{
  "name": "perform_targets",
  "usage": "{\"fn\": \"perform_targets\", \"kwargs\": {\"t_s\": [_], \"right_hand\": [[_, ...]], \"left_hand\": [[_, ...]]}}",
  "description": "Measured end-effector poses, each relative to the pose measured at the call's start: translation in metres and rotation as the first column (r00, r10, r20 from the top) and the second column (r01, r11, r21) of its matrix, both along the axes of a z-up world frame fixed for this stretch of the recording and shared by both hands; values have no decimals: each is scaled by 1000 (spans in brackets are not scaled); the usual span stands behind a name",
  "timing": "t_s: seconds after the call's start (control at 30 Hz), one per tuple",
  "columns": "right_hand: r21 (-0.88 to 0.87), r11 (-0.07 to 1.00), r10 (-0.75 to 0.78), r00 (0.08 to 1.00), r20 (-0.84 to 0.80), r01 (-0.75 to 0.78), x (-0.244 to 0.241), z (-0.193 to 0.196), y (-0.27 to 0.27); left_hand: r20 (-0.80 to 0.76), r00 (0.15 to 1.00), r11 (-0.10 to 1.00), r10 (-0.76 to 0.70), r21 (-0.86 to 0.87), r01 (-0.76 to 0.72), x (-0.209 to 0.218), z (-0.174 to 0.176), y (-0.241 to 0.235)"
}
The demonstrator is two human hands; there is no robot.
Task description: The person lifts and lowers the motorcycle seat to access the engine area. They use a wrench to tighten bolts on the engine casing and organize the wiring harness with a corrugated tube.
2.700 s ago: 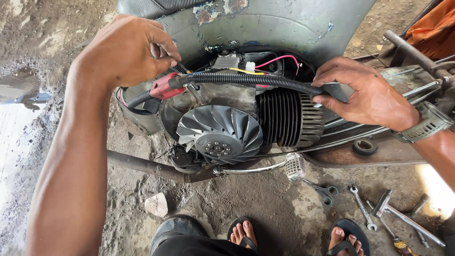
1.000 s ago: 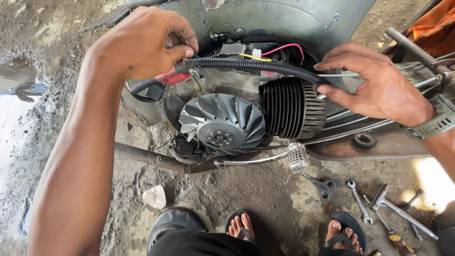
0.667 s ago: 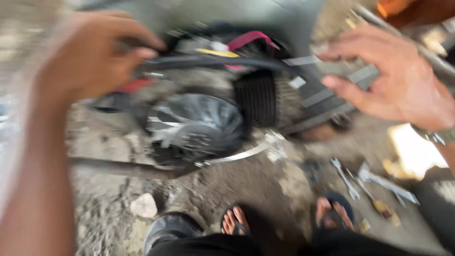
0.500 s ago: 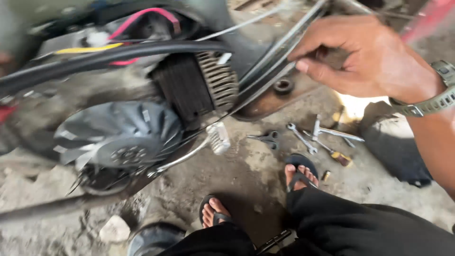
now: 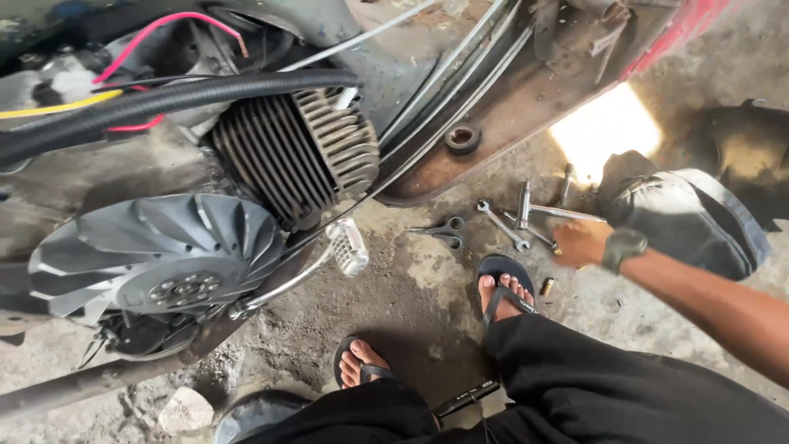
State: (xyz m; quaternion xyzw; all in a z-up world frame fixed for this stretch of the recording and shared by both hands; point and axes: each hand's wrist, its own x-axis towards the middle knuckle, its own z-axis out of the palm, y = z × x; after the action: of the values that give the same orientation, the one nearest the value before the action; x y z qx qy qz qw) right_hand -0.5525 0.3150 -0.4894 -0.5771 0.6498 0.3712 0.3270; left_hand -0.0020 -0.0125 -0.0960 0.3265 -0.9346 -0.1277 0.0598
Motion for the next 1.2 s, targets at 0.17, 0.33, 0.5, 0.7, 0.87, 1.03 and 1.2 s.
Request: {"fn": "perform_targets", "kwargs": {"t_s": [0.17,0.33,0.5,0.7,0.87,1.03,1.2], "right_hand": [[-857,502,437,889,137,-114,-88,-173,112],[3,994,110,994,5,-110,-17,34,10],[-167,961,211,975,-75,-221,-82,34,-14],[113,700,-270,114,956,705,-61,115,-36],[-115,881,-88,398,913,459,63,304,-79],[-177,882,-247,748,616,437,206,393,-117],[473,619,-679,126,723,627,317,415,-135]], "left_hand": [[51,970,959,237,-171,-225,24,55,23],[17,973,949,229,-227,-219,30,79,36],[-105,980,969,169,-162,-185,31,69,33],[-216,960,973,179,-106,-206,33,71,36],[-233,955,967,182,-131,-216,35,64,37],[-221,935,954,276,-53,-294,41,63,36],[-276,894,924,354,-44,-380,39,70,43]]}}
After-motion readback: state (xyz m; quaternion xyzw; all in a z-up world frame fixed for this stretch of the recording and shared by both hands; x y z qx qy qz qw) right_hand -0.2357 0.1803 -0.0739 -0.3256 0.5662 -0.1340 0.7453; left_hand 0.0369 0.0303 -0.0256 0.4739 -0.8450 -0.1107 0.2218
